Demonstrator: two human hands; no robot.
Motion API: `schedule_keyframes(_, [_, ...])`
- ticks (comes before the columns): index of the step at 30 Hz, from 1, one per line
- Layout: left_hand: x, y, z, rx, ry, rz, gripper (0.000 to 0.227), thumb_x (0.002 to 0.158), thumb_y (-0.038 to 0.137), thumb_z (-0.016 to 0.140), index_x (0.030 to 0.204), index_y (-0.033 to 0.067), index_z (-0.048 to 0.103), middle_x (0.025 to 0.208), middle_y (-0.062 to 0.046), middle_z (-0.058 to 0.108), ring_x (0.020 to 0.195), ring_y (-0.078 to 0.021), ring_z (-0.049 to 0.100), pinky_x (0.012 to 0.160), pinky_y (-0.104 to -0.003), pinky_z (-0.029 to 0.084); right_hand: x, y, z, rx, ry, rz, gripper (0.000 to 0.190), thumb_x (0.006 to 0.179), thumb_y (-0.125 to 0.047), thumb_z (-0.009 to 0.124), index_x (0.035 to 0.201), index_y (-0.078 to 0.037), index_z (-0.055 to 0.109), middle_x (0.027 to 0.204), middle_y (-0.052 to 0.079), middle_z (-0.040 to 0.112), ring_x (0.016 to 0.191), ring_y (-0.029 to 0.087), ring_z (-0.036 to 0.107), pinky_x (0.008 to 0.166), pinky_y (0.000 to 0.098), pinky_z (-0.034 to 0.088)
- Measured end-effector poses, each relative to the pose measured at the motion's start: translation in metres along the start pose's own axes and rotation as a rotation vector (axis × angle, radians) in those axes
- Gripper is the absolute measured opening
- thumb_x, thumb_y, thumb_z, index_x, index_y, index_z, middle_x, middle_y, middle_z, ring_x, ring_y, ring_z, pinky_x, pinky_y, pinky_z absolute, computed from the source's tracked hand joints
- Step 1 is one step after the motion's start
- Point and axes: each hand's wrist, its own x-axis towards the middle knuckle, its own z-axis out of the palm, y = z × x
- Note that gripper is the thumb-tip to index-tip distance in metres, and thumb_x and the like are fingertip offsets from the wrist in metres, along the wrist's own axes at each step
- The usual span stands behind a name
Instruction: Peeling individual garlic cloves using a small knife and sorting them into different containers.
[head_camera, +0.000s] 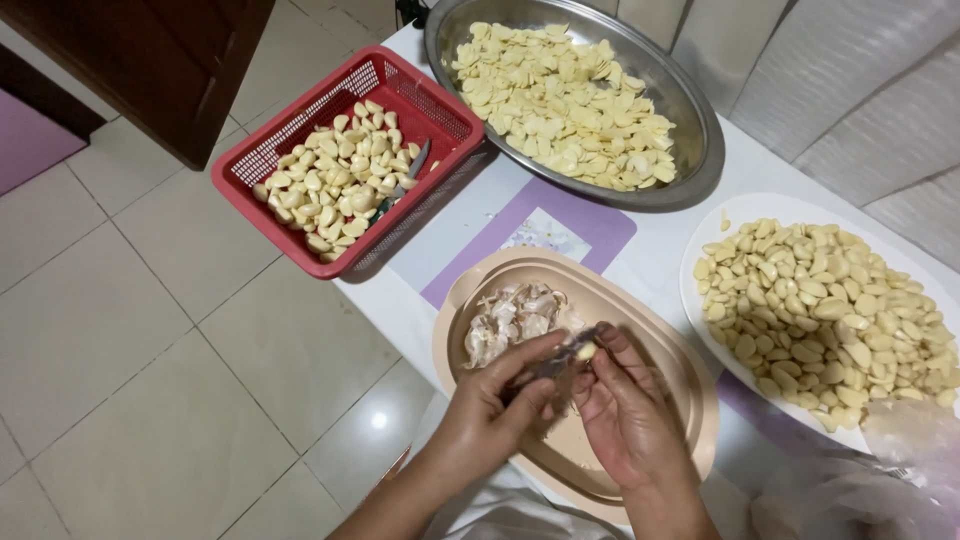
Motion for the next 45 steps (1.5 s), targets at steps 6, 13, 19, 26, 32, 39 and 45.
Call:
schedule_keyframes(6, [-0.006,-0.012,0.009,-0.212,-0.088,-0.009,0.056,0.097,-0.004,0.056,0.152,0.0023,0.051,0.091,-0.005,0.067,0.074,-0.0071,0.057,0.065,-0.019,0.048,-0.005,0.007,0.002,0.075,0.027,0.039,0.038,0.091,-0.003,0.065,0.13,-0.007,0.066,0.117,0.008,0.075,0.083,0.017,0.071,0.057,0.0336,0.059])
schedule_keyframes(13, [-0.006,-0.012,0.01,-0.224,-0.071,0.029,0.053,0.097,-0.004,0.058,0.15,0.0022,0.054,0.09,-0.005,0.069,0.073,-0.0072,0.056,0.063,-0.019,0.047,-0.01,0.014,0.009,0.015,-0.13,-0.06,0.026,0.098,-0.006,0.063,0.123,-0.002,0.07,0.095,0.012,0.075,0.072,0.018,0.068,0.051,0.0317,0.057])
schedule_keyframes(19, [-0.007,-0.018,0.01,-0.312,-0.09,0.042,0.048,0.098,-0.001,0.06,0.146,0.0008,0.057,0.089,-0.004,0.066,0.072,-0.008,0.053,0.063,-0.019,0.045,-0.013,0.016,0.006,-0.046,-0.097,-0.13,0.026,0.095,-0.001,0.067,0.121,0.001,0.071,0.098,0.01,0.074,0.081,0.015,0.068,0.068,0.0268,0.059])
schedule_keyframes(26, [-0.008,-0.01,0.008,-0.299,-0.125,0.05,0.051,0.099,-0.001,0.059,0.149,0.0023,0.054,0.088,-0.002,0.065,0.072,-0.0065,0.053,0.064,-0.018,0.045,-0.015,0.015,0.016,-0.041,-0.104,-0.149,0.026,0.097,-0.006,0.066,0.122,-0.001,0.07,0.1,0.011,0.075,0.073,0.017,0.068,0.047,0.032,0.057])
schedule_keyframes(32, [-0.007,-0.014,0.01,-0.314,-0.091,0.047,0.048,0.098,-0.003,0.058,0.146,0.0006,0.056,0.076,0.0,0.059,0.066,-0.0052,0.051,0.057,-0.018,0.041,-0.016,0.019,0.01,-0.046,-0.069,-0.16,0.026,0.096,-0.003,0.066,0.121,-0.003,0.071,0.103,0.01,0.075,0.079,0.014,0.068,0.057,0.0283,0.058])
schedule_keyframes(39, [-0.004,-0.017,0.007,-0.549,-0.067,-0.154,0.042,0.102,0.008,0.058,0.143,0.0035,0.061,0.058,0.001,0.05,0.041,-0.0034,0.035,0.036,-0.019,0.027,-0.012,0.022,0.004,0.026,0.001,-0.106,0.028,0.09,-0.002,0.071,0.118,-0.002,0.072,0.1,0.01,0.077,0.081,0.015,0.073,0.073,0.0263,0.062])
schedule_keyframes(45, [-0.002,-0.015,0.005,-0.782,-0.04,-0.301,0.044,0.099,0.01,0.061,0.143,0.0081,0.062,0.061,-0.001,0.052,0.042,-0.0039,0.034,0.035,-0.019,0.021,-0.01,0.014,0.011,-0.35,-0.074,-0.28,0.023,0.095,0.004,0.064,0.116,0.005,0.072,0.115,0.012,0.068,0.092,0.014,0.063,0.084,0.026,0.055])
